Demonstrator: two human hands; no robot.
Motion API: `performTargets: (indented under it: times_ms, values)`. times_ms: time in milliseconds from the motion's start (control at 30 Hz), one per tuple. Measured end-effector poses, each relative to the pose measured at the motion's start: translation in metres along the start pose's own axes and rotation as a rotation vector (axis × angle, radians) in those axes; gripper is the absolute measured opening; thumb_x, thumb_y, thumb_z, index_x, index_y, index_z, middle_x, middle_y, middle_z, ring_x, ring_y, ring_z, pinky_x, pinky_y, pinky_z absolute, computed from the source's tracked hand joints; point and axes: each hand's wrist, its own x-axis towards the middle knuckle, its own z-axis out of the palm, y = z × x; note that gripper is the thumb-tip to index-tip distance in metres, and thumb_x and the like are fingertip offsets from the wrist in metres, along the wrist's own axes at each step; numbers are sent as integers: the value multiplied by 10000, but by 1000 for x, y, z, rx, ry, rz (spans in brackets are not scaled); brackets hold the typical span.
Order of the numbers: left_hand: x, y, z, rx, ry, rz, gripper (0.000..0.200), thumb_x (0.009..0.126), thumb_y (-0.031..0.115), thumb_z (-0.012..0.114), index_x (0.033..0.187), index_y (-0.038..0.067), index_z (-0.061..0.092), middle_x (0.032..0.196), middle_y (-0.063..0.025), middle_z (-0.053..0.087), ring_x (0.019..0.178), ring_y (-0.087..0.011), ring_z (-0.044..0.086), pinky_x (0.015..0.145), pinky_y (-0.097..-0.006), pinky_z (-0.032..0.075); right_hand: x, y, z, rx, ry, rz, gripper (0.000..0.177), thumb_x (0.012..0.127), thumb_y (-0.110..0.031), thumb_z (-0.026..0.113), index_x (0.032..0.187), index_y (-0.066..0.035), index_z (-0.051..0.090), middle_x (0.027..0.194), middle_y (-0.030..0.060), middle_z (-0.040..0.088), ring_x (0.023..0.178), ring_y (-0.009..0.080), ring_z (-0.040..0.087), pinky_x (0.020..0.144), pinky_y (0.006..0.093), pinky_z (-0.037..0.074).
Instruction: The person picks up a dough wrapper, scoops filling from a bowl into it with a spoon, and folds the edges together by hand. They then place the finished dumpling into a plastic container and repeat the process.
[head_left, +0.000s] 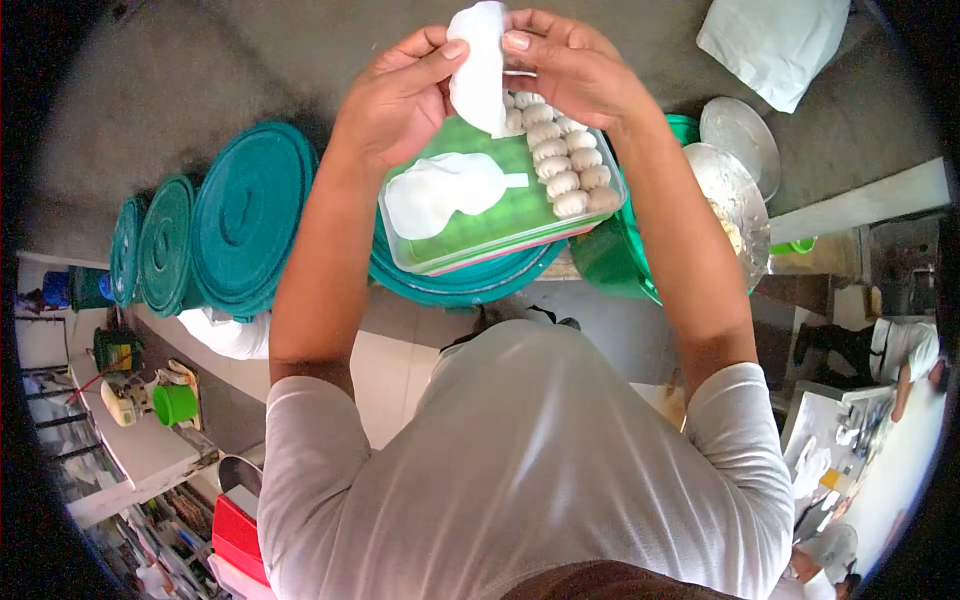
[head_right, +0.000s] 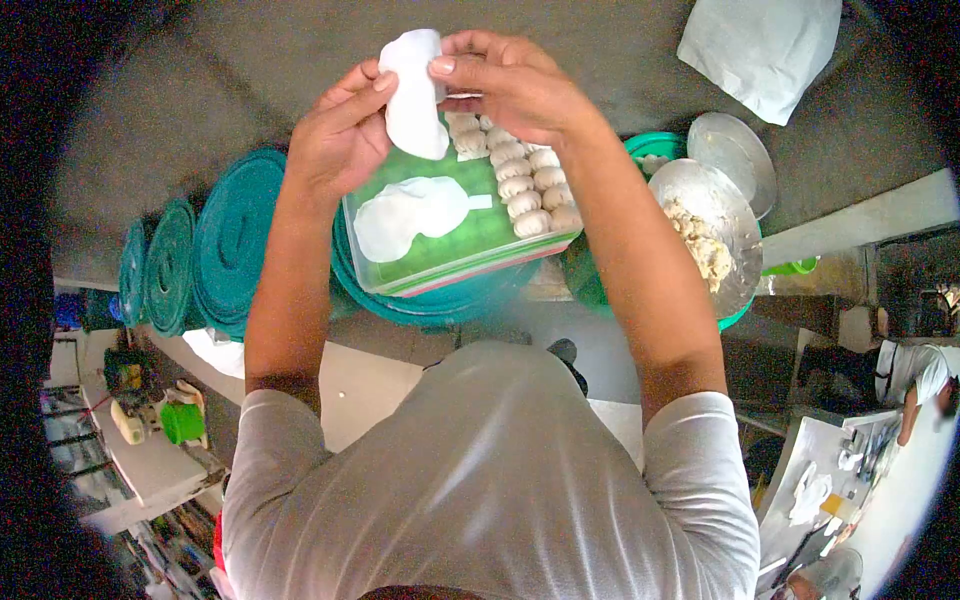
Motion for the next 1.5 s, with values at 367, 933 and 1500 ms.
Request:
performTargets:
  times_ms: [367,933,1500]
  values:
    - [-22,-8,-21,-49,47,-250,184,969,165,625,1098,34,643,972,-61,688,865,-169,669,800,-339,563,-7,3,12,70,-94,80,260,921,-117,694,1144,-8,617,1029,80,694,915,153,674,824,301,549]
    - [-36,-36,-25,320,221,-324,159,933,30,625,1087,-6,633,990,-85,685,836,-169,672,728,-287,577,-38,55,39,-290,274,267,178,876,-133,751,871,-58,590,775,13,603,672,76,560,600,223,462]
    - [-55,-35,-44,-13,307,-265,148,940,72,618,1068,-2,623,965,-97,679,822,-192,655,755,-332,552,-46,62,29,190,338,379,73,926,-33,627,996,-51,617,933,48,657,780,150,640,732,309,550]
